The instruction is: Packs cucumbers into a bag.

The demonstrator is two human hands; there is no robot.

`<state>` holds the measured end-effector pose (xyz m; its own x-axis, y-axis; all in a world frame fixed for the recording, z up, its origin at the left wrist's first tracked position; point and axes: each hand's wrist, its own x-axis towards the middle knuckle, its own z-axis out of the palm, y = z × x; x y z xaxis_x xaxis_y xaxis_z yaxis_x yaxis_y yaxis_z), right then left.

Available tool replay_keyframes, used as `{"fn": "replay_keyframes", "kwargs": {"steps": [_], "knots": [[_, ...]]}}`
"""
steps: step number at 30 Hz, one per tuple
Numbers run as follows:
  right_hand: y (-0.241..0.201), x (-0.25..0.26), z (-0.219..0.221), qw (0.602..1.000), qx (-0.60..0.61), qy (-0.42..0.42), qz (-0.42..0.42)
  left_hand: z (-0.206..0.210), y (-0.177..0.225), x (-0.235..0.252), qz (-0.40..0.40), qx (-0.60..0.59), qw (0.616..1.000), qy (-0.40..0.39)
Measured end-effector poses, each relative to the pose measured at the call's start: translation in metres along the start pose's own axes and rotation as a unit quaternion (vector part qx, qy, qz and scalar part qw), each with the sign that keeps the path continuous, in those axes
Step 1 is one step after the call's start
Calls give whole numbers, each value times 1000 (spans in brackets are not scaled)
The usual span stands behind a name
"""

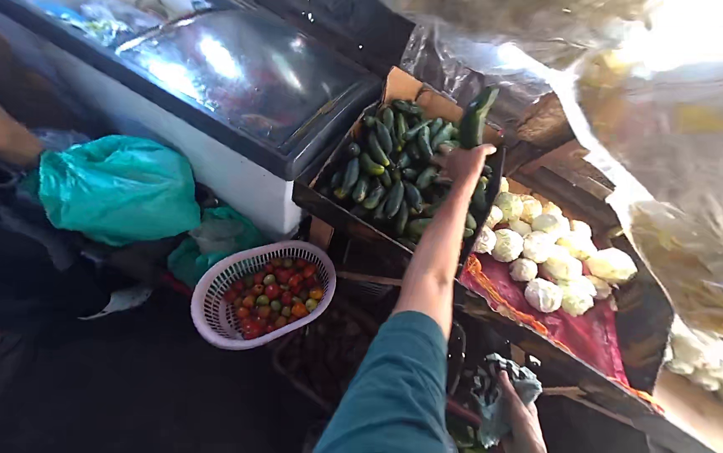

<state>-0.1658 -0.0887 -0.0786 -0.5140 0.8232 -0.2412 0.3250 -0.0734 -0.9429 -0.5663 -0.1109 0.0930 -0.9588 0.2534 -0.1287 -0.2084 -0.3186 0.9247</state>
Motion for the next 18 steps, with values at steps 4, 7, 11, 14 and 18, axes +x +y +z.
{"fn": "replay_keyframes", "kwargs": {"steps": [4,7,11,14,18], "knots": [[-25,-4,-2,977,202,-68,10,17,7,-28,94,124,987,-49],[-53,2,0,956,282,-64,-57,5,-73,-112,156,248,952,-88],[-72,25,23,972,154,38,-172,-10,-201,-252,355,348,861,-108],[-41,37,25,979,16,118,-168,-26,-252,-292,456,369,800,-126],[-26,32,22,974,197,91,-65,-54,-233,-296,262,353,844,-308]]}}
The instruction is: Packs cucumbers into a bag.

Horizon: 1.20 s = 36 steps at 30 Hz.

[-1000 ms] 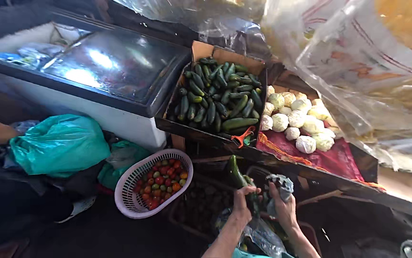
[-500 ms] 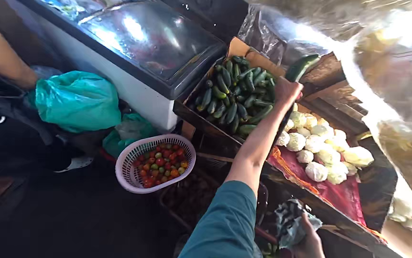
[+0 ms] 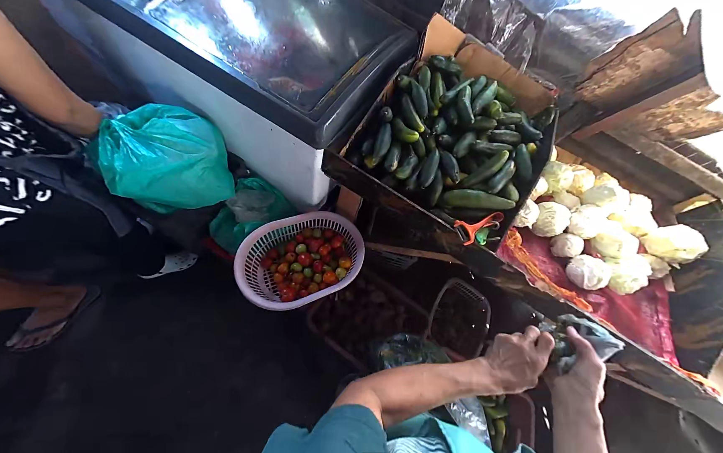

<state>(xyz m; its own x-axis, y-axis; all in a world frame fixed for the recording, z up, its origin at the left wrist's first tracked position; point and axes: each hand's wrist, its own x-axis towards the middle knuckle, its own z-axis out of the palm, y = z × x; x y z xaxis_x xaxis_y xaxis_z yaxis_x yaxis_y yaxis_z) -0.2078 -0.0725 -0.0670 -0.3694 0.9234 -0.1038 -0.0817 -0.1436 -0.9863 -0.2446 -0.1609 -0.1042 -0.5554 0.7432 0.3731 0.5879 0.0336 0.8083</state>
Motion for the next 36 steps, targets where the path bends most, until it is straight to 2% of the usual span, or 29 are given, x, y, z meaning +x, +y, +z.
{"fn": "replay_keyframes", "kwargs": {"steps": [1,2,3,4,6,8,10,13,15,17,19,20,22,23,25,26,29,31,32,33,36], "knots": [[-3,2,-3,997,65,-17,26,-15,5,2,-72,-82,990,-88],[-7,5,-7,992,110,-42,34,-25,7,6,-124,-171,969,-126],[-10,6,-10,989,136,-60,26,-31,7,8,-157,-258,945,-125],[-14,5,-10,986,151,-68,10,-33,7,9,-185,-335,918,-103],[-18,-1,1,985,161,-57,-13,-29,9,10,-228,-444,867,12],[-18,-12,15,989,141,-33,-34,-18,13,11,-265,-445,845,134],[-12,-20,28,994,71,-32,-82,-3,7,10,-297,-451,824,172],[-3,-30,41,985,-42,-85,-146,7,-1,7,-326,-538,747,216],[11,-35,40,972,-116,-145,-142,0,-2,7,-345,-572,706,237],[25,-41,37,959,-187,-183,-107,-11,-5,7,-356,-572,697,246],[36,-43,34,934,-260,-225,-99,-22,-13,3,-344,-585,695,237],[40,-44,34,916,-296,-244,-116,-24,-17,0,-337,-605,682,234],[46,-41,34,868,-376,-270,-179,-24,-20,-6,-350,-667,609,248],[49,-40,34,842,-415,-277,-207,-24,-24,-9,-340,-694,585,246],[50,-36,35,805,-472,-290,-213,-23,-38,-16,-304,-718,584,228],[49,-35,33,800,-478,-306,-195,-22,-45,-18,-304,-716,586,227],[41,-34,6,836,-391,-355,-153,-32,-65,-17,-388,-665,590,243],[40,-31,-37,856,-364,-338,-142,-54,-78,-9,-453,-614,600,240],[38,-29,-65,863,-381,-306,-125,-69,-84,1,-464,-589,618,238],[33,-25,-95,871,-406,-265,-87,-87,-91,17,-455,-559,654,229],[28,-19,-189,892,-421,-148,77,-162,-112,94,-387,-438,787,197]]}}
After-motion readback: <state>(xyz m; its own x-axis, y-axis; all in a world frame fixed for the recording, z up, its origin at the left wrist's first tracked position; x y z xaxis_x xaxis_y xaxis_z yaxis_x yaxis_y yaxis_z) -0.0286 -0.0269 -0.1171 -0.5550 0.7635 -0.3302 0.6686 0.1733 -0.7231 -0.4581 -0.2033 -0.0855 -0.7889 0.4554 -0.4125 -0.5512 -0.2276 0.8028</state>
